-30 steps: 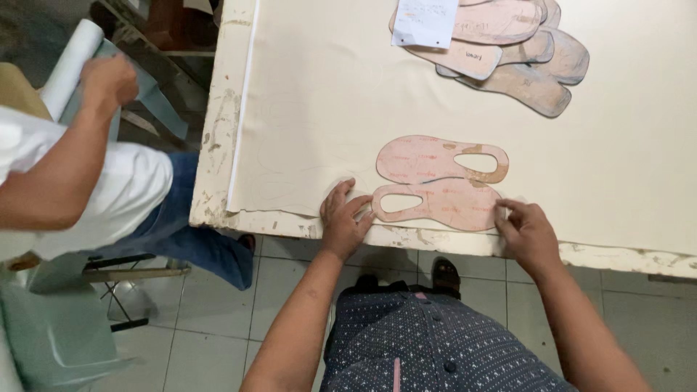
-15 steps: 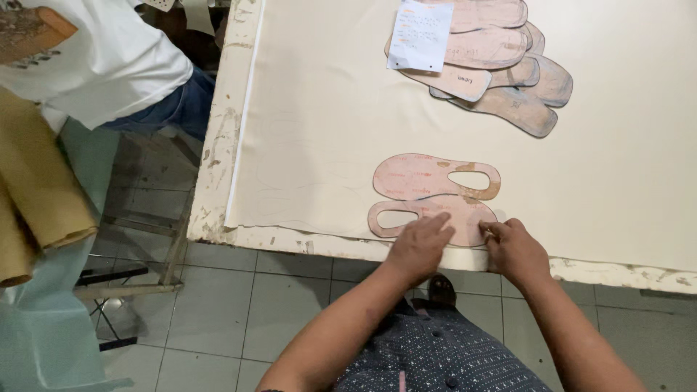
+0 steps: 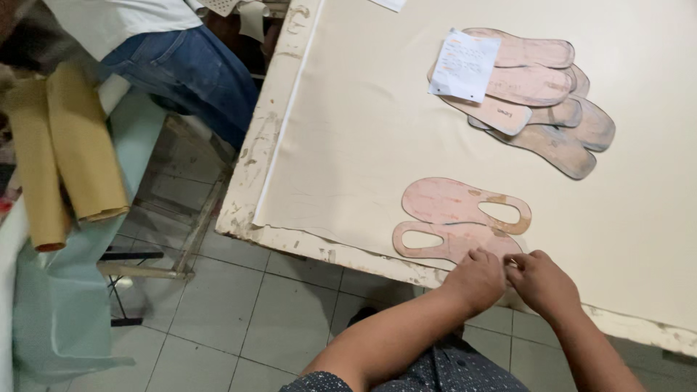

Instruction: The person places a pink shoe-shaped pattern on a large sheet of off-white material and traces its outline with a small tool. They repeat this process multiple times, creating several traced outlines on the material.

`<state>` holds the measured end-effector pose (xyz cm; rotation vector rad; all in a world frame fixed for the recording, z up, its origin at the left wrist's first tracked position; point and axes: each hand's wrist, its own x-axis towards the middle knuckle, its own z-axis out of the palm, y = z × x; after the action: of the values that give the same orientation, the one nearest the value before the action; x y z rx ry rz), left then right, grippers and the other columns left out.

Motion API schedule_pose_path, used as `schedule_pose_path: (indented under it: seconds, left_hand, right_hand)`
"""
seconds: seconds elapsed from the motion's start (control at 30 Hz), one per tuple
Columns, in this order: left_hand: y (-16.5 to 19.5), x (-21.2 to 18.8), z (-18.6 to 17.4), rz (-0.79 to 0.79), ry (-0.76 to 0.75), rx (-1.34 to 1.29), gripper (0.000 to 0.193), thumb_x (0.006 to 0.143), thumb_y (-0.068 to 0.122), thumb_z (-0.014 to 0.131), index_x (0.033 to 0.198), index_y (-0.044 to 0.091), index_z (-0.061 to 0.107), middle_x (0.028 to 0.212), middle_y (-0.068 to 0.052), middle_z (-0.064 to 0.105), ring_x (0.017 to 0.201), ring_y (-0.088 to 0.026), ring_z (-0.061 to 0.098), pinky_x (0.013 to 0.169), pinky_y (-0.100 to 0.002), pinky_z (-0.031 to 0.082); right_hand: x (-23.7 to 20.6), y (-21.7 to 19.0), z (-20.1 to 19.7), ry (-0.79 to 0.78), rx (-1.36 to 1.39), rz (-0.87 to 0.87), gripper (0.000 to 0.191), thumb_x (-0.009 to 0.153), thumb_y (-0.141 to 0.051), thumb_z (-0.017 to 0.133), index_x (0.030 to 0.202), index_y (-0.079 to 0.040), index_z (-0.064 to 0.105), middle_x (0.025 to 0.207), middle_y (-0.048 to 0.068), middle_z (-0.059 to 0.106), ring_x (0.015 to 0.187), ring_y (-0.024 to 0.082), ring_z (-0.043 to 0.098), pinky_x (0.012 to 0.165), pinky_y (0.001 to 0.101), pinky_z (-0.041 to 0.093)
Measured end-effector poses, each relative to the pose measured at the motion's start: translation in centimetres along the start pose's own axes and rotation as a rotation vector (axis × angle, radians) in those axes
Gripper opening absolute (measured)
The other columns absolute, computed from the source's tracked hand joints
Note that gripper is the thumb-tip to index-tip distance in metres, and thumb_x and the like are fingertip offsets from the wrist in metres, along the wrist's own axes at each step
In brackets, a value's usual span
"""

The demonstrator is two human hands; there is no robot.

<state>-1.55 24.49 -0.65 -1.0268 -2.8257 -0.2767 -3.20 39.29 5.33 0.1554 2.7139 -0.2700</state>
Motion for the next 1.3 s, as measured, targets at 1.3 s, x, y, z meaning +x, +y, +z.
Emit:
schedule_pose_path:
  seconds: [1.3]
  left_hand:
    - [-1.2,0.4,5.4,0.002,-0.027,-0.2,0.044,0.098,0.023,0.051,0.136,0.002,0.058,0.133,-0.022,0.058,0.118,-0.034,0.056,0.105,-0.05,0.043]
  right_hand:
    - [2.0,-11.5,0.1,0.084,0.021,-0.805,0.016,0.086,-0.022,0.065,0.094,-0.018,0.078,0.093,0.001,0.075,0.102,0.024,0.065,0.107,0.0425,0.04]
